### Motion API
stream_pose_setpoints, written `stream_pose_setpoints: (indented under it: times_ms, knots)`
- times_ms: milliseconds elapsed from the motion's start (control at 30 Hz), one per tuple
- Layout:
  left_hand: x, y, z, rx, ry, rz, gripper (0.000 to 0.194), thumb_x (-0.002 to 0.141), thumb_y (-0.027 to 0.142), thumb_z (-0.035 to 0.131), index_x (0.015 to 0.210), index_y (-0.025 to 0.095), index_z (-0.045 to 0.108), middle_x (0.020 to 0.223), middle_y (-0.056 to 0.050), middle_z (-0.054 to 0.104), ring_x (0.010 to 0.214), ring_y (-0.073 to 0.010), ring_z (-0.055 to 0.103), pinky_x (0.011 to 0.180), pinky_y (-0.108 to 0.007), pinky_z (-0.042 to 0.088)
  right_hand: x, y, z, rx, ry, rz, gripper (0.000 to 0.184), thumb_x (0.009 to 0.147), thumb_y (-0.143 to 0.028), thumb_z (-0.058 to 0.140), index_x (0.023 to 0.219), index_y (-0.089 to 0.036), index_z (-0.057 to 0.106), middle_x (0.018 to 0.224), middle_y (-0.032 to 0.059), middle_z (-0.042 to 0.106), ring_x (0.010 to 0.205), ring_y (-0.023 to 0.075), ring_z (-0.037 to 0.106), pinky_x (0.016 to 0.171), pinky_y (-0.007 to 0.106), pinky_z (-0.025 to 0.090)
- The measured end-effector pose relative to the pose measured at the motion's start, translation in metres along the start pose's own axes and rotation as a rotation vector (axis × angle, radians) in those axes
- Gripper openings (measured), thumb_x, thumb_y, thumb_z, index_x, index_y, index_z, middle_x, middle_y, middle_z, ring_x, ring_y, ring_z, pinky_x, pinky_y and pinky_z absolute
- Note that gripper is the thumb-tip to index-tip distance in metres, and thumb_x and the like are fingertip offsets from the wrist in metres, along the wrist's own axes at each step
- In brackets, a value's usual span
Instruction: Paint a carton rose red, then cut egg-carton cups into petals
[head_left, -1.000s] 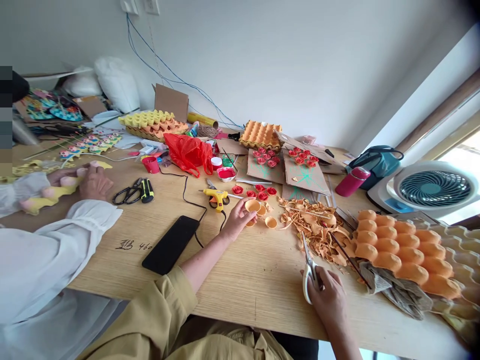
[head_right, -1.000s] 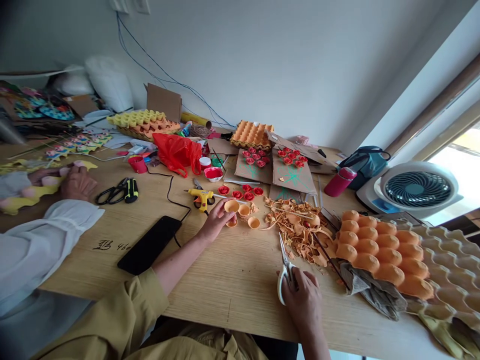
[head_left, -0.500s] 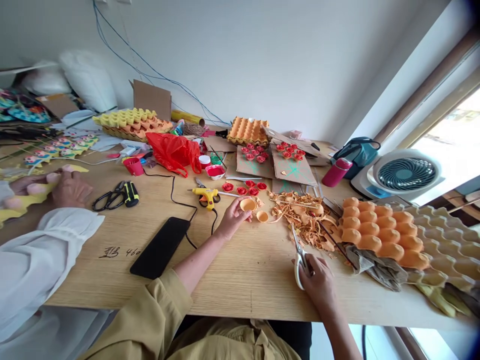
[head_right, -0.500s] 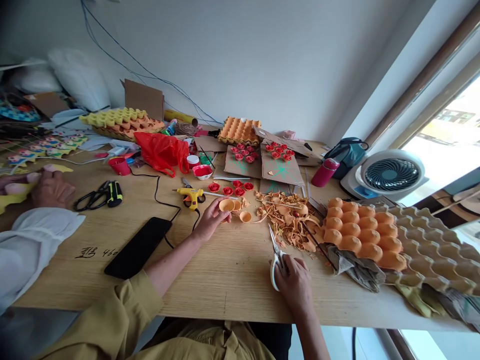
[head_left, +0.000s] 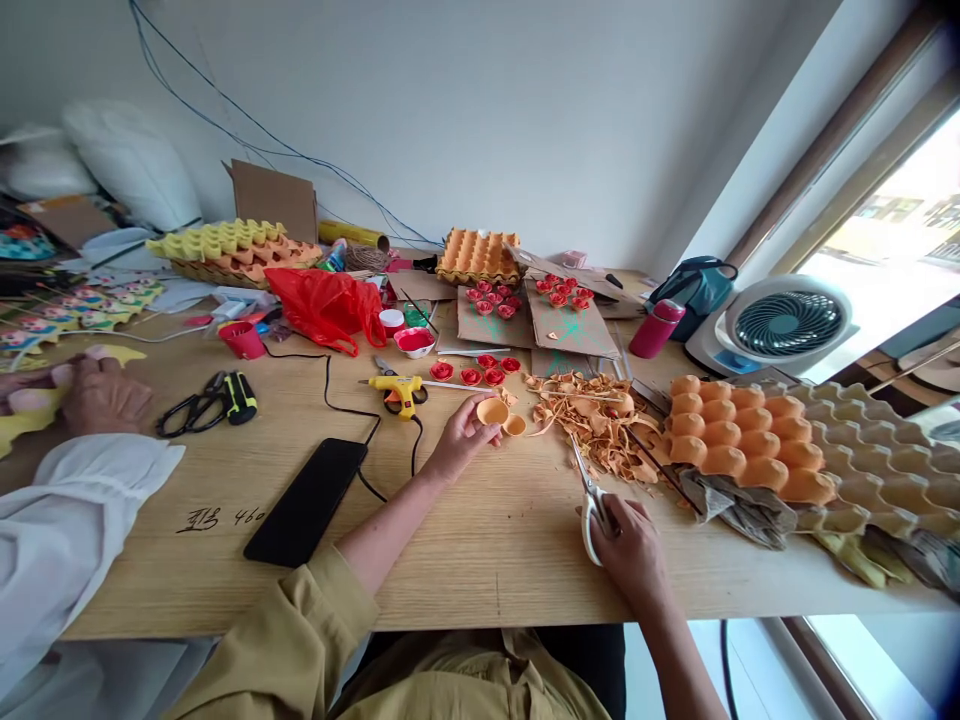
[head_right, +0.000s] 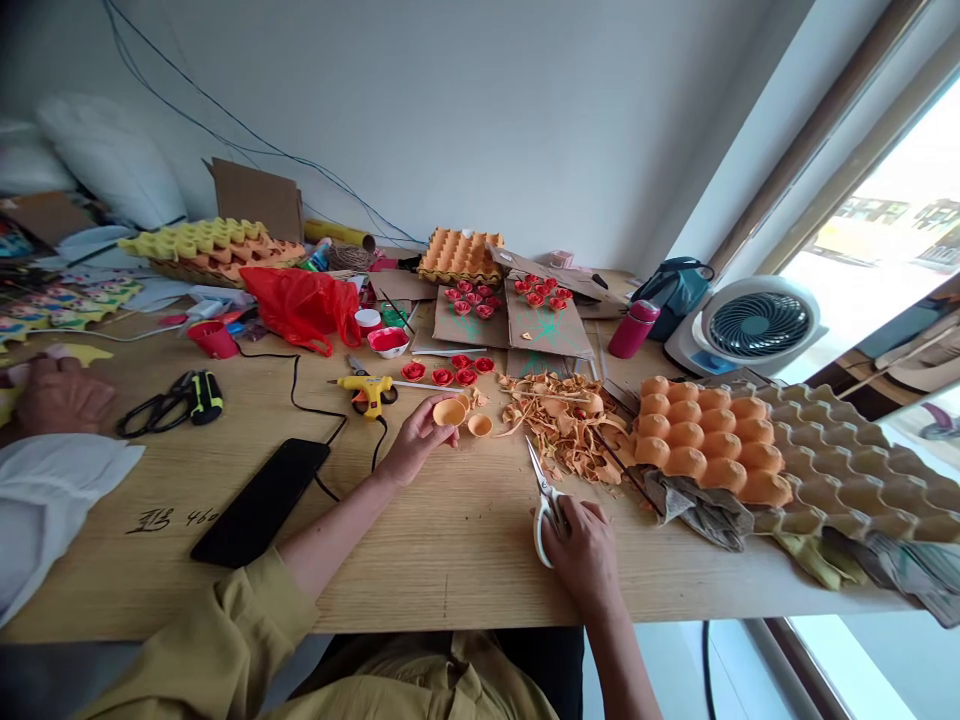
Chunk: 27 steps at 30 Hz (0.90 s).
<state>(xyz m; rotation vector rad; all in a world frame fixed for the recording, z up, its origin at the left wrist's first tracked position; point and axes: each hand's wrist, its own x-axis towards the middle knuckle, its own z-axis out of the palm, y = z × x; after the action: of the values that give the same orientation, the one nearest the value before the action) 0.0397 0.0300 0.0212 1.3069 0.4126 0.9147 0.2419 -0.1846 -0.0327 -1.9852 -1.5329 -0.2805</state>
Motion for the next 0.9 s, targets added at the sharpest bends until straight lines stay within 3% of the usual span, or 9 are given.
stream_pose_setpoints:
  times_ms: [167,367,567,900]
  knots:
    - [-0.0029,0.0,0.0043,0.008,-0.044,-0.015,0.054,0.079,0.036,0.076,0.124,0.016,0.055,0.093,-0.003,0.064,0.072,-0.0122,0.06,0.069,-0.027,0.053,-0.0022,0.0021,0.0016,0.0,-0.006,0.003,0.025,0.094,-0.042,0.057,0.076,-0.024,0.054,0.067,0.0009,0.062,0.071,0.0203,0.06,0.07,0.03,0.044]
    - [-0.0019,-0.0014,0.0038,0.014,-0.046,0.002,0.052,0.079,0.036,0.076,0.123,0.015,0.055,0.105,-0.007,0.063,0.073,-0.0109,0.06,0.067,-0.026,0.053,-0.0018,0.0041,0.0014,0.01,-0.019,-0.011,0.024,0.093,-0.043,0.058,0.077,-0.024,0.055,0.067,0.0013,0.064,0.071,0.0205,0.061,0.07,0.031,0.044]
    - [-0.0014,-0.0041,0.0034,0.032,-0.059,-0.005,0.053,0.079,0.036,0.076,0.122,0.014,0.055,0.09,-0.002,0.062,0.071,-0.012,0.061,0.066,-0.026,0.052,-0.0021,0.0057,0.001,0.018,-0.038,-0.021,0.023,0.091,-0.041,0.059,0.077,-0.025,0.053,0.066,0.0003,0.065,0.07,0.0204,0.062,0.07,0.031,0.043]
    - [-0.0023,-0.0021,0.004,0.047,-0.06,-0.01,0.052,0.08,0.036,0.075,0.123,0.015,0.056,0.089,-0.002,0.063,0.071,-0.0124,0.06,0.068,-0.027,0.052,0.0014,0.0022,-0.0004,0.045,-0.029,-0.034,0.022,0.091,-0.038,0.059,0.076,-0.024,0.052,0.063,-0.0015,0.061,0.07,0.0195,0.061,0.073,0.031,0.043]
